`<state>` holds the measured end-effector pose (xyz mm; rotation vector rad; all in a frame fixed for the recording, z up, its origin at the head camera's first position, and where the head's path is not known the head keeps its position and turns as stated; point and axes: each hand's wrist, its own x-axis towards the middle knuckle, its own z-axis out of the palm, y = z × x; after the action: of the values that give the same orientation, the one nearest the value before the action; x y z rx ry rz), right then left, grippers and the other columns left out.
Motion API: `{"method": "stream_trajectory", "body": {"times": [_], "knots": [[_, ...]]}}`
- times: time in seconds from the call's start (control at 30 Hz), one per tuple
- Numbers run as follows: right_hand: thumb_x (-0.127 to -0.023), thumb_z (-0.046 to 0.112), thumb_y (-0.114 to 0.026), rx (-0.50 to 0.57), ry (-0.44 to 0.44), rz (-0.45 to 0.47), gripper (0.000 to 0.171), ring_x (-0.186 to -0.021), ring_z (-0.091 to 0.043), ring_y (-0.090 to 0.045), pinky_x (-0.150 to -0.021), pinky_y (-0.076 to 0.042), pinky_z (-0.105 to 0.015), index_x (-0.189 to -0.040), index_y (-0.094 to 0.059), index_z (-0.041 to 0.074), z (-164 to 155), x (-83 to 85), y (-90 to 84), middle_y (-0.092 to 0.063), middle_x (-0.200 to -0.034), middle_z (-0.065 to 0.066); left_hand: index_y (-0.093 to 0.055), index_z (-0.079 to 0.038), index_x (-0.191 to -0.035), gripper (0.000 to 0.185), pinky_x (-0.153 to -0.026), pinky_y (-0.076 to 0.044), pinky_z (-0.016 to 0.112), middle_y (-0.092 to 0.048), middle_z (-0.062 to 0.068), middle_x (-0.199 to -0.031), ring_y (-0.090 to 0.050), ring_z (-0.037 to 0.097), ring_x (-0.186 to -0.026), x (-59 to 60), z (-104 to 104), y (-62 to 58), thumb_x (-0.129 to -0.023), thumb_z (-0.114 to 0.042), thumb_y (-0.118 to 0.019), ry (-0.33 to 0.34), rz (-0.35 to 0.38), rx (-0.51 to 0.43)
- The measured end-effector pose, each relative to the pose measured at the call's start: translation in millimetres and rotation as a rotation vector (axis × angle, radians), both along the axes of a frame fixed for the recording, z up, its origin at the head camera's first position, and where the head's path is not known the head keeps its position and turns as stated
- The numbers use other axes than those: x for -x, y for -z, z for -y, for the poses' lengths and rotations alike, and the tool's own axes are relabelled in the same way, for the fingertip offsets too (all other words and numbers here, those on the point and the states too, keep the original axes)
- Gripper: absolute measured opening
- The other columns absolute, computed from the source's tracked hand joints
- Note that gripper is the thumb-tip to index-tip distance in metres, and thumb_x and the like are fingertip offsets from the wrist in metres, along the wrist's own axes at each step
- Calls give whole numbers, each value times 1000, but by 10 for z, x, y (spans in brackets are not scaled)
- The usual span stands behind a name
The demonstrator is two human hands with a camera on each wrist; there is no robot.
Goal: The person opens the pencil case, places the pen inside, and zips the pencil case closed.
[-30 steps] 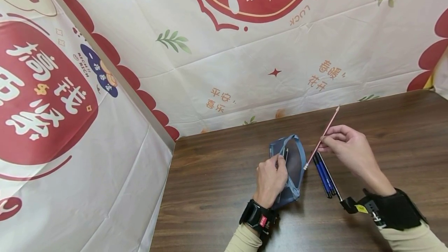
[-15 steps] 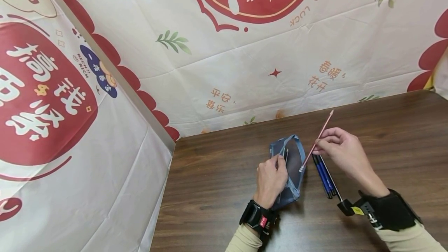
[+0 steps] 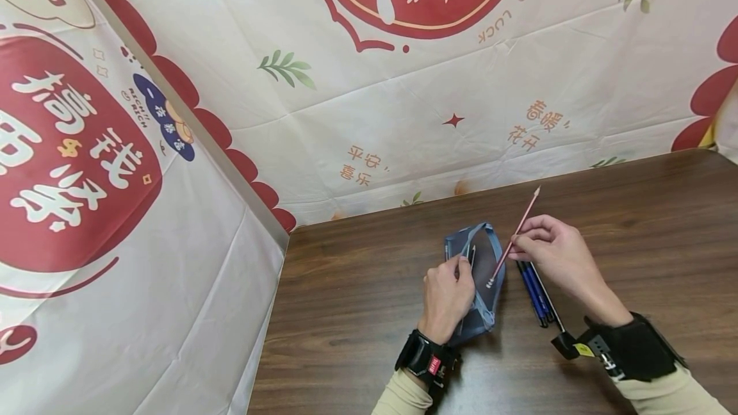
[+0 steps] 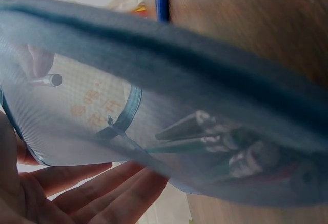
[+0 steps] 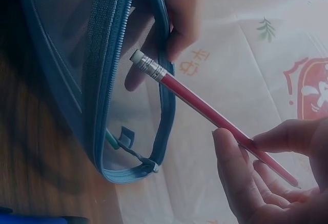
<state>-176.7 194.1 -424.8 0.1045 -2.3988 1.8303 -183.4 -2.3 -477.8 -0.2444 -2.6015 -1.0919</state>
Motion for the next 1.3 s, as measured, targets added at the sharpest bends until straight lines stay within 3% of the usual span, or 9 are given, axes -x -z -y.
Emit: {"method": "stream_trajectory", "body": {"times": [0.27, 0.53, 0.77, 1.07, 1.3], "knots": [[-98, 9, -57, 13, -24, 15, 26, -75, -10, -72, -67, -57, -25, -113, -50, -11, 29, 5, 22, -71, -93, -12, -46, -23, -59, 41, -52, -41, 26, -56, -4, -59, -64, 16, -62, -3, -5, 2, -100, -30, -48, -9, -20, 22], [-98, 8, -57, 30, -47, 42, 26, -77, -13, -72, -69, -57, -26, -113, -49, -12, 53, 19, 50, -72, -93, -11, -51, -25, -62, 40, -54, -43, 27, -62, -2, -65, -65, 15, -66, -3, -3, -5, -101, -31, -48, -4, -7, 13], [-98, 8, -57, 29, -48, 50, 27, -76, -13, -72, -69, -57, -26, -114, -49, -12, 65, 24, 63, -71, -96, -18, -50, -24, -62, 40, -54, -41, 25, -57, -4, -62, -61, 12, -62, -2, 0, -9, -101, -31, -47, 3, 5, 2], [-98, 7, -57, 40, -67, 66, 26, -76, -13, -72, -69, -57, -27, -114, -49, -12, 81, 30, 81, -70, -95, -19, -54, -25, -64, 38, -53, -42, 26, -67, 1, -70, -65, 16, -66, -1, -9, -10, -100, -31, -48, -5, 1, 14], [-97, 4, -56, 54, -78, 64, 24, -74, -13, -72, -69, -57, -27, -112, -49, -12, 120, 30, 96, -71, -91, -17, -51, -25, -61, 39, -53, -43, 27, -66, 0, -67, -68, 19, -68, -2, -19, -5, -100, -30, -49, -8, -14, 20]]}}
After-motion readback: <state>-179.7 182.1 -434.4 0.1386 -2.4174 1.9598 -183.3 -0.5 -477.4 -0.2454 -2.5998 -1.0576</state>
